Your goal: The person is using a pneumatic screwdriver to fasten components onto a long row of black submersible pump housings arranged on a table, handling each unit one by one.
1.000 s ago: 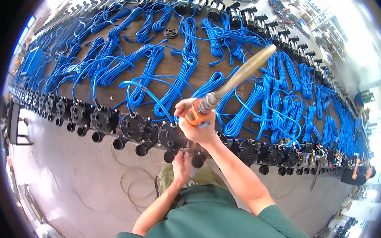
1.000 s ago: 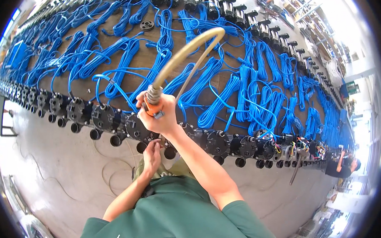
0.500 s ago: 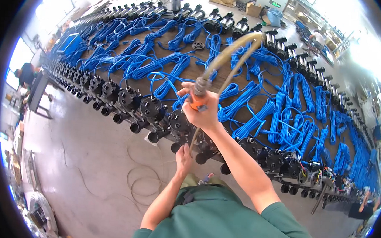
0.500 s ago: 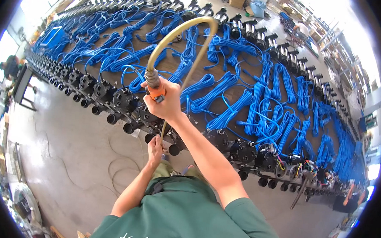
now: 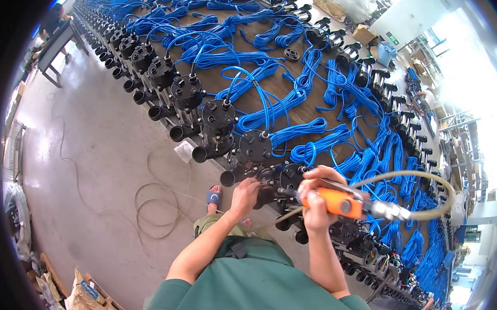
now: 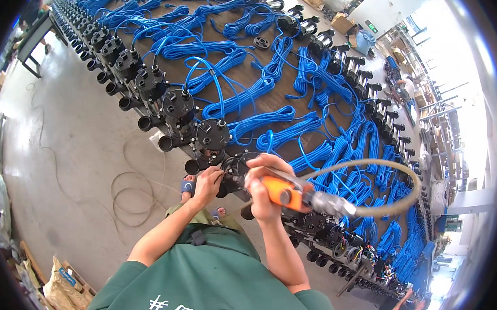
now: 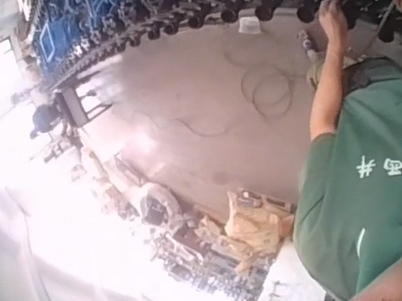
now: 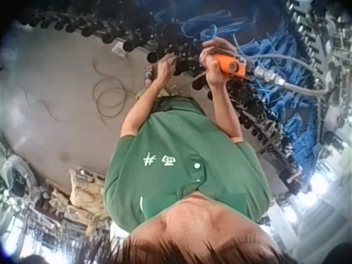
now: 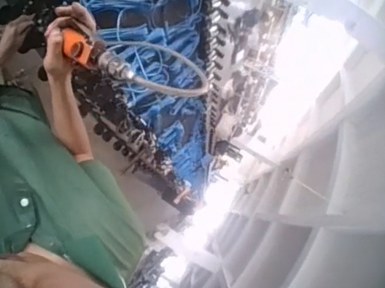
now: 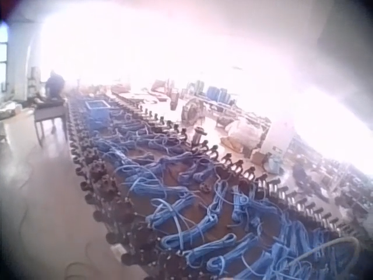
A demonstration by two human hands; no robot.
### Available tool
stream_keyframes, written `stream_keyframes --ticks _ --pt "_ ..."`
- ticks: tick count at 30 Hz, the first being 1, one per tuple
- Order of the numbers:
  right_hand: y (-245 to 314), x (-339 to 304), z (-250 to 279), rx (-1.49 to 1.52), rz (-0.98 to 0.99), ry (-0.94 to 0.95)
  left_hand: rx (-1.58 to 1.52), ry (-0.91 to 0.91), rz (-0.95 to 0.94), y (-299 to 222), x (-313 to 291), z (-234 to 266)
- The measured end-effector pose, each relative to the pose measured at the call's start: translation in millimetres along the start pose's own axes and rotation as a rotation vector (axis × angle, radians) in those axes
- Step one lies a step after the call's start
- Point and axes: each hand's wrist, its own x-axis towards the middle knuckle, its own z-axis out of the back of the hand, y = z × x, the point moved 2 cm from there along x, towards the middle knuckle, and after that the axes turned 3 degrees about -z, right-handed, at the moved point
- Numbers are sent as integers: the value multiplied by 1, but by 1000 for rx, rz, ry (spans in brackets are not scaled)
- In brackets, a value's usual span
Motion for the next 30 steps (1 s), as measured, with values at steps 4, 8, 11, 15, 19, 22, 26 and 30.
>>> stream_keyframes --ticks 4,8,11,15,19,22,26,30 --pt "-51 -3 11 -17 -42 63 40 15 -74 8 -3 -1" --pt "-70 0 11 -71 -85 130 16 70 -31 12 -1 1" --pt "-69 2 8 -145 -125 151 -25 94 3 10 1 5" --pt "-80 1 7 -111 -123 122 -44 146 33 15 9 5" --pt "-71 9 4 -81 -100 149 -6 208 37 11 12 9" --pt "-26 14 2 -17 -16 128 109 169 23 3 7 20" --pt "84 11 46 -285 280 -80 70 19 -173 -139 71 89" --pt "131 -4 79 -263 516 -191 342 326 -354 -210 208 102"
